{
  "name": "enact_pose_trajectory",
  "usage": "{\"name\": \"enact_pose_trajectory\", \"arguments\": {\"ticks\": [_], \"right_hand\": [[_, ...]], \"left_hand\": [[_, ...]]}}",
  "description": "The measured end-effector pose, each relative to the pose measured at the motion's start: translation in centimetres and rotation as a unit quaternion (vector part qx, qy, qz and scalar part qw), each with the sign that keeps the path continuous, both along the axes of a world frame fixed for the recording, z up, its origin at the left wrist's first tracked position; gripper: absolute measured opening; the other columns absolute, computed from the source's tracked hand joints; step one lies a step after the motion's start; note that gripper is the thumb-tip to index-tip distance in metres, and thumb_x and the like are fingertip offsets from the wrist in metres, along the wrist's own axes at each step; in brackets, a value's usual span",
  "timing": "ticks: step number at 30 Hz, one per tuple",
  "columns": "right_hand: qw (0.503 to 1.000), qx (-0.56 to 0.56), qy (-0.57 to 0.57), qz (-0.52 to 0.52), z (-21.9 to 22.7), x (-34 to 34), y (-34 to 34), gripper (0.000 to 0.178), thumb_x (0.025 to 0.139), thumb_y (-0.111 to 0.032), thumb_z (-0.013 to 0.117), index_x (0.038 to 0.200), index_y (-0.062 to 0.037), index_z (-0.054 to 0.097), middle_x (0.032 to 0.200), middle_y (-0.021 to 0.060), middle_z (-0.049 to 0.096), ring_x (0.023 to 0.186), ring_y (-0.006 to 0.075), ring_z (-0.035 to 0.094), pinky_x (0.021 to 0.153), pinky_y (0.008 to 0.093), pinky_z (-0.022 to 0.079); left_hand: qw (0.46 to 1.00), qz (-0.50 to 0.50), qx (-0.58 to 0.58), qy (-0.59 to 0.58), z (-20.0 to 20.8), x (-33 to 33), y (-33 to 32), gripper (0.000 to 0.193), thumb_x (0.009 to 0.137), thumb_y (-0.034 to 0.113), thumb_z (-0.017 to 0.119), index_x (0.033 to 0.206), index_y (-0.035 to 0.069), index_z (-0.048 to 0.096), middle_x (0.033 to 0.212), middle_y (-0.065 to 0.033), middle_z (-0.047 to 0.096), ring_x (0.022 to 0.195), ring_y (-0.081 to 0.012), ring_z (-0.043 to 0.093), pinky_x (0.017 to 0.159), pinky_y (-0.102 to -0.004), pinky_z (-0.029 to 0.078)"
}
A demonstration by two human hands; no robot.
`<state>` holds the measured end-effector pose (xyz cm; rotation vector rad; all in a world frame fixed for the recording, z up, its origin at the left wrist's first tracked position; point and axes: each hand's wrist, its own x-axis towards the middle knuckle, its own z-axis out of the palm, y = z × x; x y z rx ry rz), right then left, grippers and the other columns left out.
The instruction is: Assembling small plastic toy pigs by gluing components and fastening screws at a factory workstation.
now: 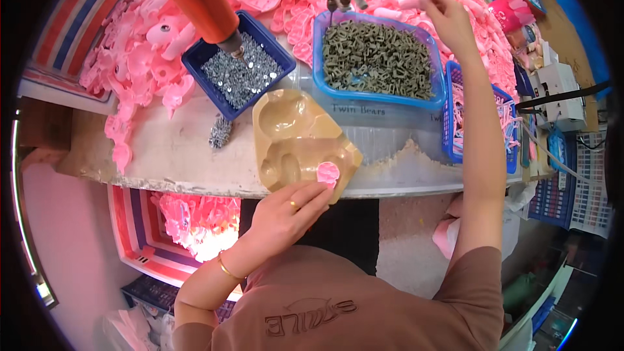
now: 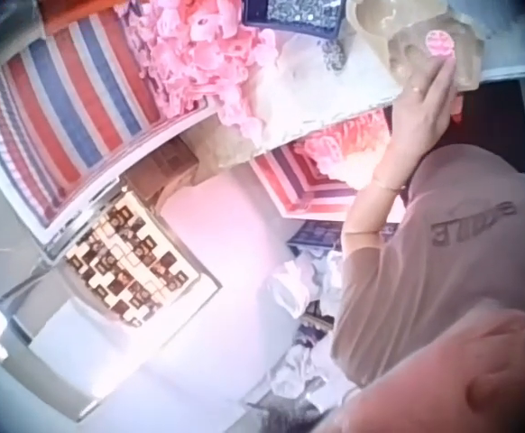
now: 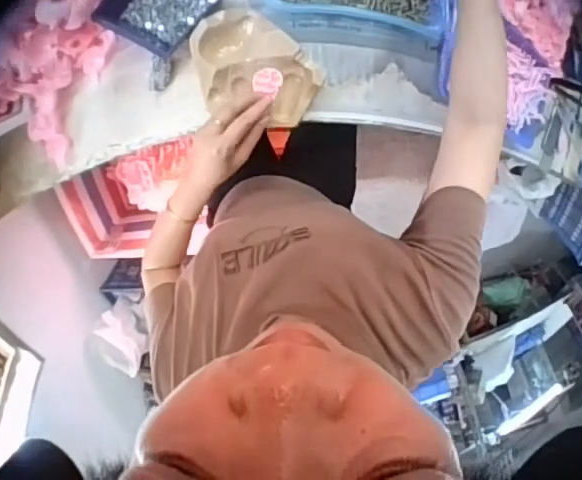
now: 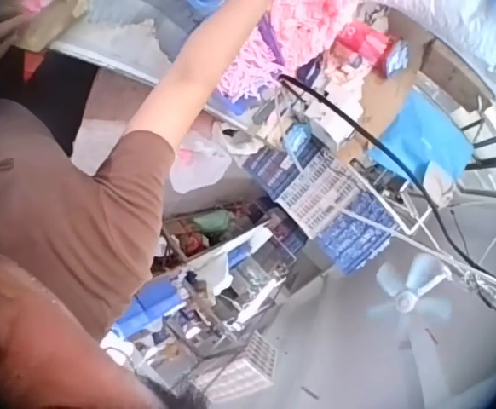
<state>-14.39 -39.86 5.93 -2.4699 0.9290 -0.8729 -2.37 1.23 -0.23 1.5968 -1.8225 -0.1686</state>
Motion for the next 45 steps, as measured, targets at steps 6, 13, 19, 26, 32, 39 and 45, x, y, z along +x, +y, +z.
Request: {"name": "enact_pose_trajectory", "arguments": {"ticks": [6, 13, 19, 26, 32, 39, 45], "right_hand": [[0.896, 0.388, 0.091, 0.197, 2.3, -0.5, 15.8, 0.020, 0.094, -0.019, 0.064, 0.100, -0.0001, 0.069, 0.081, 0.0025, 0.068, 0.070, 0.0090, 0.063, 0.063, 0.0262, 0.052], [0.956, 0.120, 0.155, 0.216, -3.6, 3.1, 24.3, 0.040, 0.087, -0.040, 0.069, 0.073, -0.0022, 0.069, 0.060, 0.0122, 0.062, 0.053, 0.0227, 0.063, 0.052, 0.0344, 0.050], [0.950, 0.012, 0.229, 0.211, -3.8, 4.3, 26.1, 0.048, 0.085, -0.051, 0.067, 0.067, -0.0058, 0.065, 0.060, 0.0133, 0.062, 0.057, 0.0317, 0.063, 0.055, 0.0416, 0.049], [0.958, 0.021, 0.198, 0.206, -3.0, 4.3, 26.3, 0.033, 0.085, -0.040, 0.069, 0.078, -0.0083, 0.070, 0.060, 0.0100, 0.063, 0.057, 0.0294, 0.063, 0.055, 0.0393, 0.048], [0.963, 0.055, 0.174, 0.200, -3.8, 3.2, 26.0, 0.026, 0.086, -0.034, 0.069, 0.082, -0.0083, 0.072, 0.064, 0.0119, 0.064, 0.058, 0.0288, 0.064, 0.053, 0.0370, 0.049], [0.967, 0.067, 0.142, 0.202, -3.0, 3.9, 26.5, 0.022, 0.086, -0.028, 0.070, 0.082, -0.0066, 0.072, 0.064, 0.0135, 0.064, 0.057, 0.0291, 0.064, 0.053, 0.0362, 0.049], [0.922, 0.319, 0.038, 0.218, -1.9, 5.4, 28.9, 0.024, 0.088, -0.023, 0.069, 0.100, -0.0025, 0.069, 0.088, 0.0124, 0.070, 0.076, 0.0223, 0.069, 0.065, 0.0357, 0.051]], "left_hand": [[0.998, 0.019, -0.020, -0.054, -1.3, -1.1, -0.5, 0.039, 0.076, 0.012, 0.075, 0.114, 0.007, 0.067, 0.115, -0.0055, 0.064, 0.099, -0.0242, 0.063, 0.080, -0.0339, 0.054], [0.996, -0.038, -0.065, -0.051, -0.8, -0.5, 2.6, 0.042, 0.072, 0.008, 0.075, 0.114, 0.009, 0.067, 0.115, -0.0042, 0.065, 0.098, -0.0234, 0.063, 0.080, -0.0340, 0.054], [0.985, 0.138, -0.089, -0.054, -1.3, 6.3, 4.4, 0.040, 0.073, 0.002, 0.073, 0.112, 0.006, 0.065, 0.110, -0.0086, 0.066, 0.098, -0.0288, 0.063, 0.081, -0.0409, 0.052], [0.951, 0.302, -0.037, 0.059, -1.2, 19.2, 1.1, 0.031, 0.091, 0.020, 0.064, 0.118, 0.005, 0.060, 0.116, -0.0140, 0.063, 0.094, -0.0320, 0.060, 0.085, -0.0398, 0.049], [0.940, 0.337, -0.047, -0.008, 2.5, 22.7, 0.8, 0.024, 0.095, 0.020, 0.058, 0.112, 0.003, 0.060, 0.098, -0.0136, 0.065, 0.088, -0.0252, 0.062, 0.077, -0.0346, 0.049], [0.761, 0.378, -0.160, 0.502, 4.4, 28.5, 3.9, 0.021, 0.097, 0.023, 0.056, 0.106, 0.006, 0.064, 0.096, -0.0020, 0.064, 0.081, -0.0091, 0.057, 0.069, -0.0260, 0.047], [0.636, 0.189, -0.165, 0.730, 3.0, 23.3, 6.6, 0.029, 0.097, 0.018, 0.049, 0.112, -0.004, 0.061, 0.108, -0.0133, 0.068, 0.100, -0.0216, 0.067, 0.087, -0.0370, 0.056]]}}
